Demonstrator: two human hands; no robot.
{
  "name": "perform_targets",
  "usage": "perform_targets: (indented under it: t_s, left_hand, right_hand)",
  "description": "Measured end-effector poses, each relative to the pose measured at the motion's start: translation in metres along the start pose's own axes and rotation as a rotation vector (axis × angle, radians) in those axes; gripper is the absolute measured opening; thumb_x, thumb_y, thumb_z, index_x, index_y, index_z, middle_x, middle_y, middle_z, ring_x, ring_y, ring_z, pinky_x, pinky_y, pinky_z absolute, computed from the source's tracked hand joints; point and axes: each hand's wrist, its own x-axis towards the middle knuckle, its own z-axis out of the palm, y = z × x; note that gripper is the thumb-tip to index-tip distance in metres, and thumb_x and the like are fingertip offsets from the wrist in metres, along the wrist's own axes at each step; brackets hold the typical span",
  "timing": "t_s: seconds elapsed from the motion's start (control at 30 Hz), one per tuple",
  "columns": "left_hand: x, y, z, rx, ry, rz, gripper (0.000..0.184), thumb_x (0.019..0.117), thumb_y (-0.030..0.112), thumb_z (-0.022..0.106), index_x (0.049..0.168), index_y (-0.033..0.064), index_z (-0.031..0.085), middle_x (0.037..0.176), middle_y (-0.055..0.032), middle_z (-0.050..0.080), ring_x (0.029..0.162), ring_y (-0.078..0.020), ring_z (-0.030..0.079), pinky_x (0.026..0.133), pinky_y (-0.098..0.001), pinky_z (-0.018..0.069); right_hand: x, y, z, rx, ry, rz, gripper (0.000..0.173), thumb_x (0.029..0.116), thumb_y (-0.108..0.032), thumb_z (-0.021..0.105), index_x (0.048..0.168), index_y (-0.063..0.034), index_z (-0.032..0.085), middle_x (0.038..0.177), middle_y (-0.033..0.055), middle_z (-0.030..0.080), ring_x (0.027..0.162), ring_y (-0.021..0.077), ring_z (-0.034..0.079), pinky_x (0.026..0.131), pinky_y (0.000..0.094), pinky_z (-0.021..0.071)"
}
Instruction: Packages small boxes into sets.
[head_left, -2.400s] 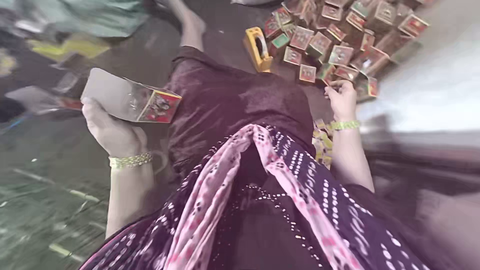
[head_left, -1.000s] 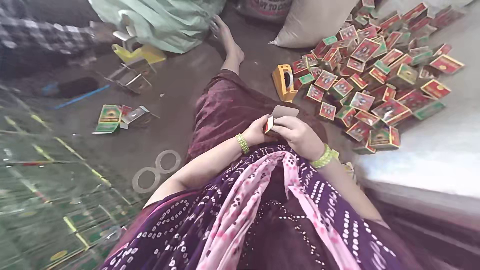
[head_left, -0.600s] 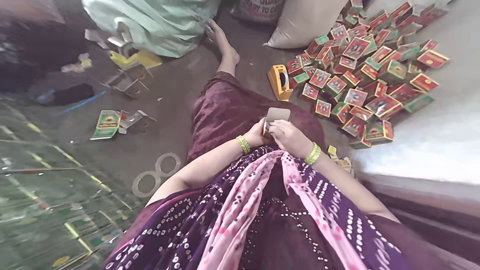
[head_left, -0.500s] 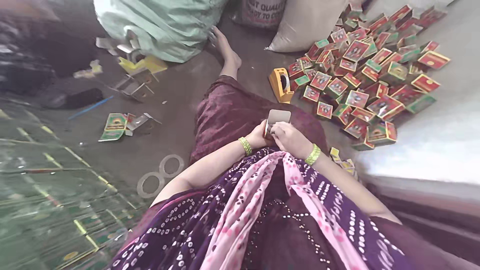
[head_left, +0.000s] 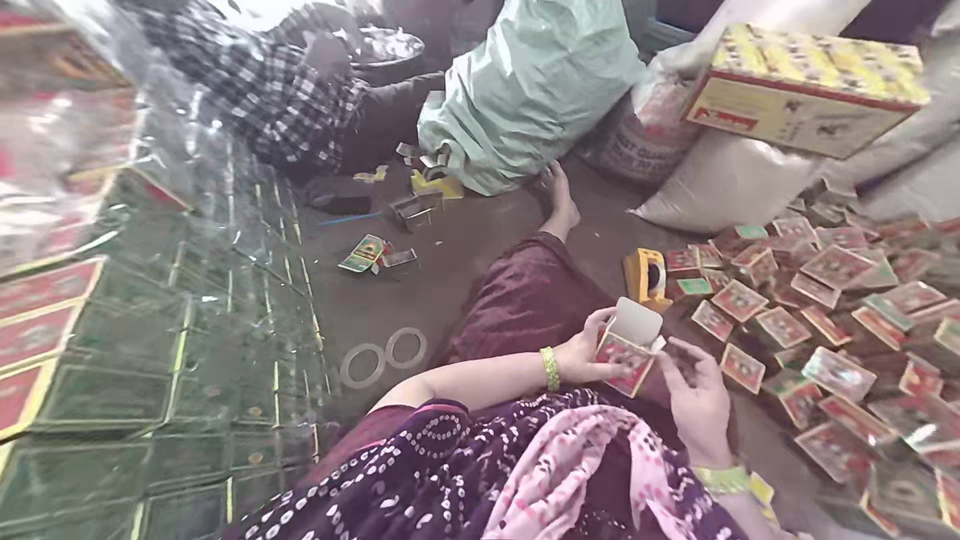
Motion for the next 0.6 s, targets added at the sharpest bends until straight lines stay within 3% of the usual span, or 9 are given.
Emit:
perform_targets:
  t_s: [0.1, 0.2, 0.27, 0.33, 0.37, 0.43, 0.5, 0.57, 0.6]
  left_hand:
    - [0.000, 0.007, -0.004, -0.081, -0.019, -0.037, 0.088, 0.0834, 0.010, 0.081, 0.152, -0.0046, 0.029, 0.135, -0.0254, 0.059, 0.117, -0.0257, 0.066, 0.103, -0.0438, 0.0549]
    - [0.001, 0.005, -0.008, -0.150, -0.019, -0.061, 0.077, 0.0793, 0.010, 0.084, 0.140, -0.0063, 0.040, 0.122, -0.0224, 0.065, 0.108, -0.0245, 0.069, 0.097, -0.0432, 0.0577]
    - [0.001, 0.006, -0.011, -0.143, -0.022, -0.065, 0.075, 0.0759, 0.012, 0.086, 0.135, -0.0070, 0.044, 0.118, -0.0208, 0.066, 0.106, -0.0228, 0.069, 0.095, -0.0418, 0.0577]
    - [0.001, 0.006, -0.011, -0.156, -0.027, -0.085, 0.074, 0.0741, 0.011, 0.088, 0.132, -0.0071, 0.046, 0.115, -0.0187, 0.067, 0.103, -0.0205, 0.069, 0.093, -0.0396, 0.0585]
    - [0.001, 0.004, -0.011, -0.162, -0.030, -0.097, 0.074, 0.0735, 0.011, 0.088, 0.132, -0.0071, 0.046, 0.114, -0.0175, 0.067, 0.102, -0.0190, 0.069, 0.093, -0.0384, 0.0586]
    - [0.000, 0.000, -0.008, -0.212, -0.034, -0.163, 0.075, 0.0724, 0.012, 0.088, 0.131, -0.0061, 0.045, 0.113, -0.0154, 0.067, 0.101, -0.0174, 0.070, 0.092, -0.0371, 0.0594]
    - [0.003, -0.003, -0.008, -0.267, -0.039, -0.250, 0.076, 0.0713, 0.012, 0.089, 0.132, -0.0034, 0.045, 0.113, -0.0138, 0.068, 0.102, -0.0173, 0.071, 0.093, -0.0374, 0.0599]
    - [0.009, -0.007, -0.011, -0.287, -0.027, -0.273, 0.078, 0.0693, 0.010, 0.091, 0.132, 0.0007, 0.045, 0.113, -0.0126, 0.069, 0.101, -0.0183, 0.071, 0.092, -0.0388, 0.0609]
    - [0.011, -0.009, -0.012, -0.278, -0.011, -0.267, 0.084, 0.0670, 0.010, 0.092, 0.134, 0.0027, 0.043, 0.113, -0.0120, 0.069, 0.101, -0.0188, 0.071, 0.092, -0.0394, 0.0611]
  right_hand:
    - [-0.005, -0.002, 0.010, 0.133, -0.055, 0.188, 0.034, 0.1004, -0.019, 0.061, 0.128, 0.0012, 0.065, 0.125, 0.0069, 0.068, 0.111, 0.0050, 0.066, 0.094, 0.0204, 0.0557]
    - [-0.008, -0.001, 0.020, 0.138, -0.147, 0.158, 0.042, 0.1082, -0.024, 0.046, 0.137, 0.0041, 0.058, 0.136, 0.0086, 0.064, 0.120, 0.0021, 0.062, 0.102, 0.0191, 0.0511]
    - [-0.006, 0.003, 0.023, 0.157, -0.259, 0.127, 0.051, 0.1116, -0.030, 0.035, 0.142, 0.0067, 0.052, 0.141, 0.0122, 0.060, 0.127, 0.0070, 0.058, 0.109, 0.0245, 0.0472]
    - [-0.007, 0.011, 0.025, 0.132, -0.263, 0.091, 0.051, 0.1125, -0.033, 0.030, 0.124, 0.0049, 0.062, 0.121, 0.0072, 0.067, 0.113, 0.0036, 0.063, 0.102, 0.0241, 0.0519]
    - [-0.007, 0.016, 0.027, 0.100, -0.247, 0.106, 0.051, 0.1122, -0.037, 0.030, 0.111, 0.0017, 0.064, 0.109, 0.0030, 0.067, 0.104, 0.0000, 0.062, 0.095, 0.0218, 0.0528]
    - [-0.008, 0.021, 0.027, 0.052, -0.219, 0.152, 0.055, 0.1110, -0.042, 0.033, 0.104, 0.0025, 0.065, 0.106, 0.0058, 0.066, 0.103, 0.0008, 0.061, 0.094, 0.0224, 0.0517]
    - [-0.003, 0.020, 0.026, 0.100, -0.185, 0.147, 0.044, 0.1085, -0.032, 0.044, 0.112, 0.0069, 0.065, 0.116, 0.0133, 0.064, 0.111, 0.0078, 0.061, 0.099, 0.0260, 0.0513]
    - [0.009, 0.013, 0.023, 0.260, -0.116, 0.163, 0.027, 0.1027, -0.016, 0.057, 0.122, 0.0023, 0.053, 0.114, 0.0071, 0.065, 0.105, 0.0099, 0.063, 0.094, 0.0291, 0.0546]
    - [0.014, 0.007, 0.021, 0.323, -0.101, 0.210, 0.039, 0.1013, -0.018, 0.060, 0.133, -0.0011, 0.043, 0.114, 0.0043, 0.066, 0.102, 0.0097, 0.065, 0.092, 0.0297, 0.0559]
